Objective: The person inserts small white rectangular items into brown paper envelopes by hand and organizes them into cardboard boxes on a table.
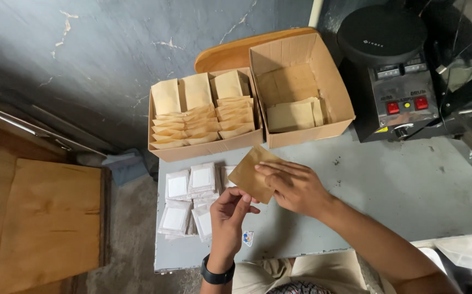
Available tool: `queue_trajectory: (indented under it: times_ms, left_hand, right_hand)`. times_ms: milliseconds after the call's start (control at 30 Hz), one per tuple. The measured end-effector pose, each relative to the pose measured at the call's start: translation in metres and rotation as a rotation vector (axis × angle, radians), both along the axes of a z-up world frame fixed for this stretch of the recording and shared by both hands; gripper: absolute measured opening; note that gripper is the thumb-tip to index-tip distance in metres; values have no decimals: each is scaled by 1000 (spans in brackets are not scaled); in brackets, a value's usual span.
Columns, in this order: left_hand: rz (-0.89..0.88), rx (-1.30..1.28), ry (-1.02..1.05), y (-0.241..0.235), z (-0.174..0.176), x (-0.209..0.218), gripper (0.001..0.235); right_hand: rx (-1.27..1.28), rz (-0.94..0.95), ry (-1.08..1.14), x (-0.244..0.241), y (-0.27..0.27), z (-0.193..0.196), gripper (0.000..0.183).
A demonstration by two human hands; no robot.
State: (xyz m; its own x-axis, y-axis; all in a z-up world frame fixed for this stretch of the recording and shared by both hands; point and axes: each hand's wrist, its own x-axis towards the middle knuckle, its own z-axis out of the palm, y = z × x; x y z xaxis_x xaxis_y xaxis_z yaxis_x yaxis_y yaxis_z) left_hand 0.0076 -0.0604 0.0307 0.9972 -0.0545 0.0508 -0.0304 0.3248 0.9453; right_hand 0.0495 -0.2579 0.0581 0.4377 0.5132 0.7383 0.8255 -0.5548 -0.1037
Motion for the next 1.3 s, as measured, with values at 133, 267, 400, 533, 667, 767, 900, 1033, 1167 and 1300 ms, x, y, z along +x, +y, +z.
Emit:
queue_trajectory:
  times_ms: [133, 267, 400, 533, 667, 767, 900, 1033, 1167, 1300]
  left_hand:
    - [-14, -42, -4, 1, -5, 0, 12]
    - [-10, -93, 29, 2, -16, 1, 14]
    - [48, -7, 86, 4, -19, -2, 13]
    - [109, 72, 55, 9, -21, -6, 22]
    - [243, 287, -78, 11, 0, -15, 17]
    - [317, 521, -271, 11, -3, -27, 14]
    - [291, 653, -654, 3, 9, -40, 5]
    - [297, 629, -611, 8, 1, -50, 5]
    - [318, 626, -578, 6, -3, -56, 4]
    - [396, 668, -618, 1, -10, -61, 10]
  right_hand:
    - [40, 37, 34, 0, 0, -3, 20]
    - [43, 28, 43, -2, -1, -4, 27]
    - [20, 7, -65, -8, 3, 8, 22]
    - [5, 30, 21, -20, 9, 6, 11]
    - [252, 38, 276, -42, 24, -4, 37]
    - [424, -21, 475, -58, 36, -17, 40]
    - [633, -16, 790, -70, 47, -18, 34]
    - [671, 65, 895, -75, 45, -19, 25]
    - [631, 4, 867, -82, 47, -23, 22]
    - [482, -159, 633, -86, 55, -39, 18]
